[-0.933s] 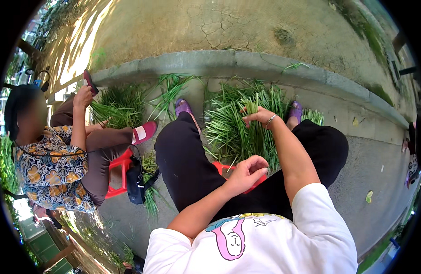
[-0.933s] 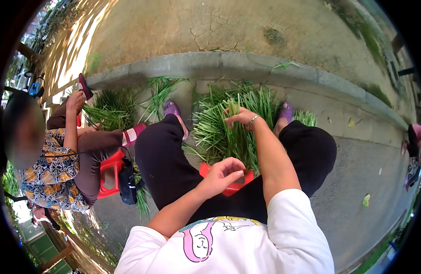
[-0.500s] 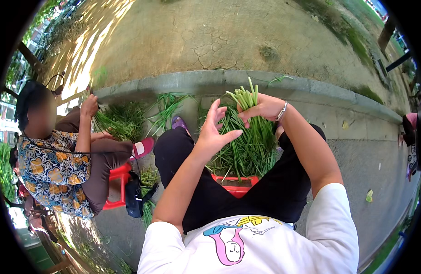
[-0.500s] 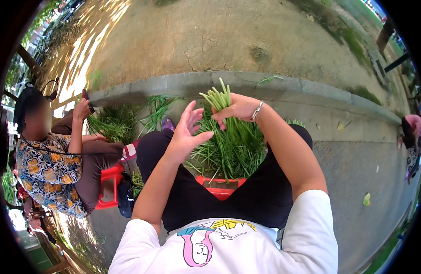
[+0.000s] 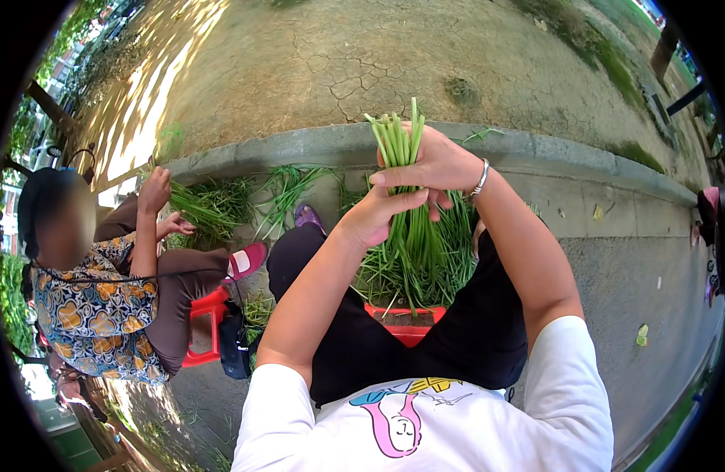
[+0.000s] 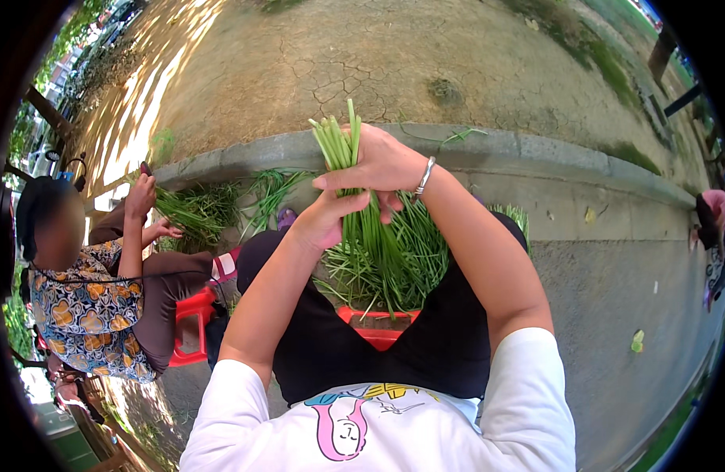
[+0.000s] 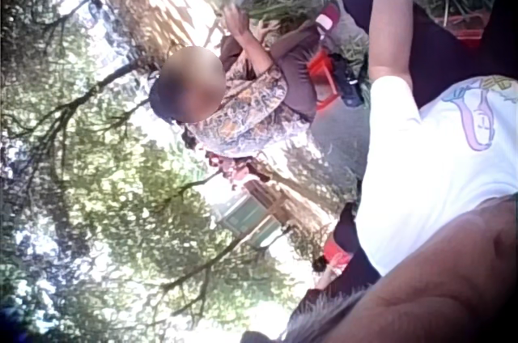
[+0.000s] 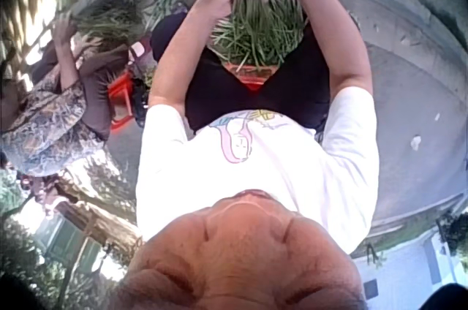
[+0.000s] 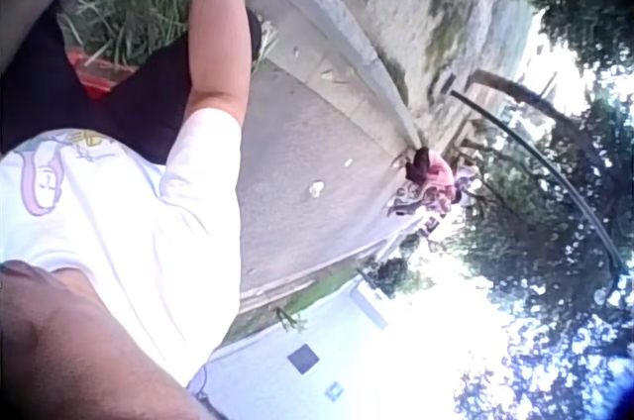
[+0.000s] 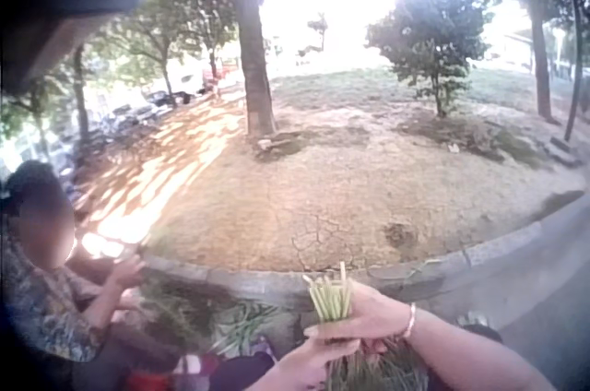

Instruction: The person holds a bundle of green stalks, peels away the outer layer from each stalk by hand, and places the cleaned stalks onto a pile on the ground while sitting on a stool.

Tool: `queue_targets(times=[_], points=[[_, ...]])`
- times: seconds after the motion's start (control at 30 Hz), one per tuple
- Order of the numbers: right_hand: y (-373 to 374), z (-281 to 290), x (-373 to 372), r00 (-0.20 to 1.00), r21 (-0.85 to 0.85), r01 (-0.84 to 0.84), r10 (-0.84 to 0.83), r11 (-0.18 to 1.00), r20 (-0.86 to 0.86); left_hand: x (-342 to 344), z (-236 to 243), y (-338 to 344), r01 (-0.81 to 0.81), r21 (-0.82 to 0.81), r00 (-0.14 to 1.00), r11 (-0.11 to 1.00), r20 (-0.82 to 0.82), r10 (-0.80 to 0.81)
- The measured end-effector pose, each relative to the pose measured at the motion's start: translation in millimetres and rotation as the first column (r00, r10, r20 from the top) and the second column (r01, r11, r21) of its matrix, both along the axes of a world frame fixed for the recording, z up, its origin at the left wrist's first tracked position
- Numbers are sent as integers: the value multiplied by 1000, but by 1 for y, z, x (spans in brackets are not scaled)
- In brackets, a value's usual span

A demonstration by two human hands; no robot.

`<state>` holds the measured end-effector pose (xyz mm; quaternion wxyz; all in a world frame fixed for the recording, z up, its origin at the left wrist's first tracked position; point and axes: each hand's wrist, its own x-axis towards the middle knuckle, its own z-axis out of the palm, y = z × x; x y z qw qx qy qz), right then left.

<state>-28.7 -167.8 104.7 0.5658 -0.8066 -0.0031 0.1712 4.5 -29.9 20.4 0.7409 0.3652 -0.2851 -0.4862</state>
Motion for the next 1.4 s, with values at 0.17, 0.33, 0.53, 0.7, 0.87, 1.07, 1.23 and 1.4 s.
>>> queue_targets(times=[0.17,0.33,0.53,0.7,0.87,1.07,1.23,1.4], points=[[-23,-37,1,975,343,82,-146,936,165,14,-5,-1,52,91,976,994,-215,-32],[-16,-58,4,887,459,283,-413,842,209,18,-8,4,-43,185,978,982,-194,79],[-11,-62,13,864,436,304,-438,847,248,15,-18,2,-112,189,980,976,-139,140],[-12,-62,14,845,547,336,-502,767,183,16,-13,3,-166,173,955,971,-218,202],[-20,-67,8,836,632,372,-541,680,90,11,-16,4,-212,213,897,954,-346,276],[-43,-62,3,778,797,376,-629,472,5,9,-12,3,-322,279,850,905,-335,406],[-61,-58,-2,768,849,355,-641,391,-26,13,-18,5,-409,214,849,887,-268,455],[-64,-58,-3,832,834,315,-555,454,-12,15,-13,6,-458,278,881,845,16,472]])
